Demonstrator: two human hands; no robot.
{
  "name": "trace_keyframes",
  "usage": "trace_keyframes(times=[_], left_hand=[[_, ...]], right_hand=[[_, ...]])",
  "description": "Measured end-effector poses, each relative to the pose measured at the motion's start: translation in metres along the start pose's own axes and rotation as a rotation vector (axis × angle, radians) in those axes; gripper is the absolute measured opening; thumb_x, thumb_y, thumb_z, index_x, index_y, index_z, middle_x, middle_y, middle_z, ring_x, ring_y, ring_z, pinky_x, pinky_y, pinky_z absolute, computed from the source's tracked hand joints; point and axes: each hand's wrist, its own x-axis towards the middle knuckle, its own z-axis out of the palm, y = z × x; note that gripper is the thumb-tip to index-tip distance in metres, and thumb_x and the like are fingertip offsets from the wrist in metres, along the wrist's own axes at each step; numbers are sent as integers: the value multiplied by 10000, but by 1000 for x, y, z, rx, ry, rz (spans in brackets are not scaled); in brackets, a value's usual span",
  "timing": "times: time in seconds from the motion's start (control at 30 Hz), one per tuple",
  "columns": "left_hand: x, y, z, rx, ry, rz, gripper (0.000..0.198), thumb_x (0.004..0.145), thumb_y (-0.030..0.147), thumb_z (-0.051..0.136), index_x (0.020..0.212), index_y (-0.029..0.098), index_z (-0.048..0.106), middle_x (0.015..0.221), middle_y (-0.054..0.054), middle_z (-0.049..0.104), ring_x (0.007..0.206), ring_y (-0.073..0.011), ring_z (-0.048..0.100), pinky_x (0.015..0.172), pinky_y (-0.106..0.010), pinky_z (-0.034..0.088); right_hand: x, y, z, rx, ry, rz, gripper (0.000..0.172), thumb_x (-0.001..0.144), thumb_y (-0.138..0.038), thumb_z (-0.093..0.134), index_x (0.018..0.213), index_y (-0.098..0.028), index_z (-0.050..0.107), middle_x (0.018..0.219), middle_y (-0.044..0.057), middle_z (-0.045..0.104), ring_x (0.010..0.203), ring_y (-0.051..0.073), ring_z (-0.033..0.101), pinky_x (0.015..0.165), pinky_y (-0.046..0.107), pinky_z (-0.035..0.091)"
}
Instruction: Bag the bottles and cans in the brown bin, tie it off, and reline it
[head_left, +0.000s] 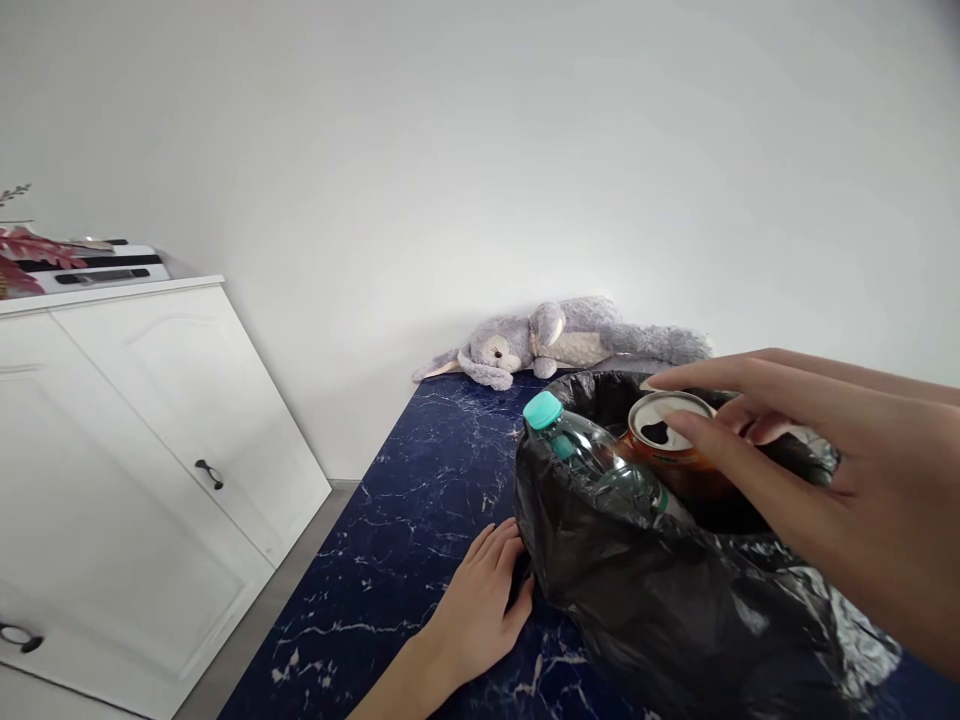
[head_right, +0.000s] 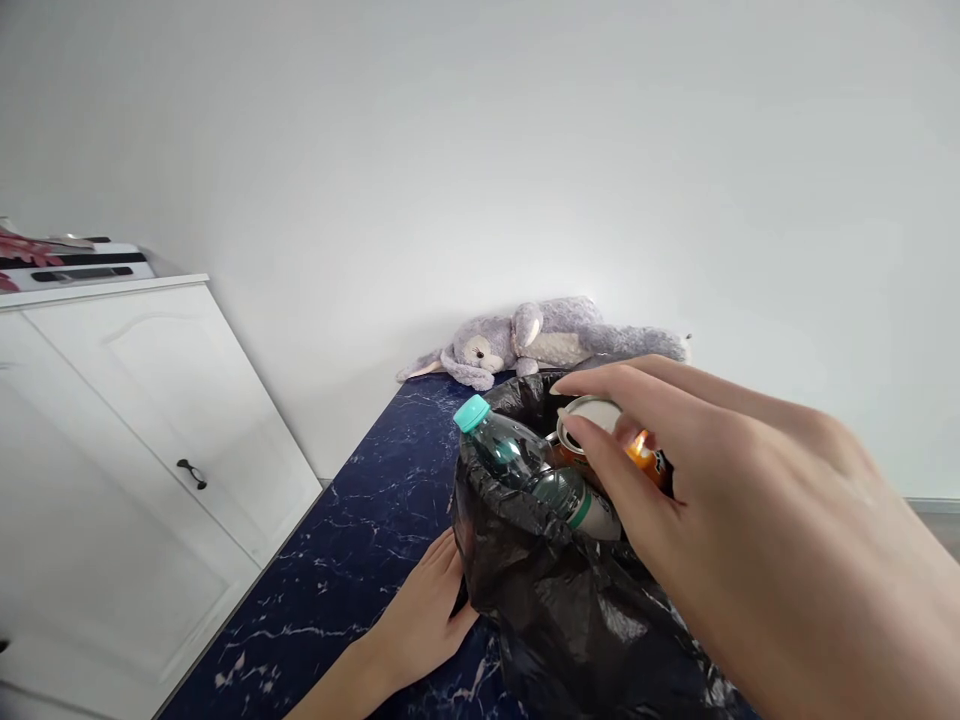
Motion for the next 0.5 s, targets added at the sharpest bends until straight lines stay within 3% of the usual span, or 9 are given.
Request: trace_keyframes(times=[0.17,0.33,0.5], left_hand=[[0,0,-1,-5,-2,-7,628,1049,239,580,1634,299,359,1607,-124,564,1558,-315,461,1303,-582,379],[0,0,-3,-11,-13,-19,564,1054,261,583,1591,290,413,1582,-118,589,1556,-313,467,1301,-581,387],[0,1,-4,-27,-16,-37,459,1062,267,568,1513,279,482,1572,-118,598,1567,-308,451,1305,-569,387]], right_hand=[[10,-4,-3,-75,52,-60,272,1034,-538,528,1096,-383,743,809,-24,765,475,162,576,526,323,431],[13,-1,1,47,-18,14,290,1003,-583,538,1064,-403,757,788,-19,779,424,178,537,613,365,514],[12,-14,1,176,-37,47,256,988,-557,562,1031,-409,767,811,-28,791,533,188,646,516,318,458]])
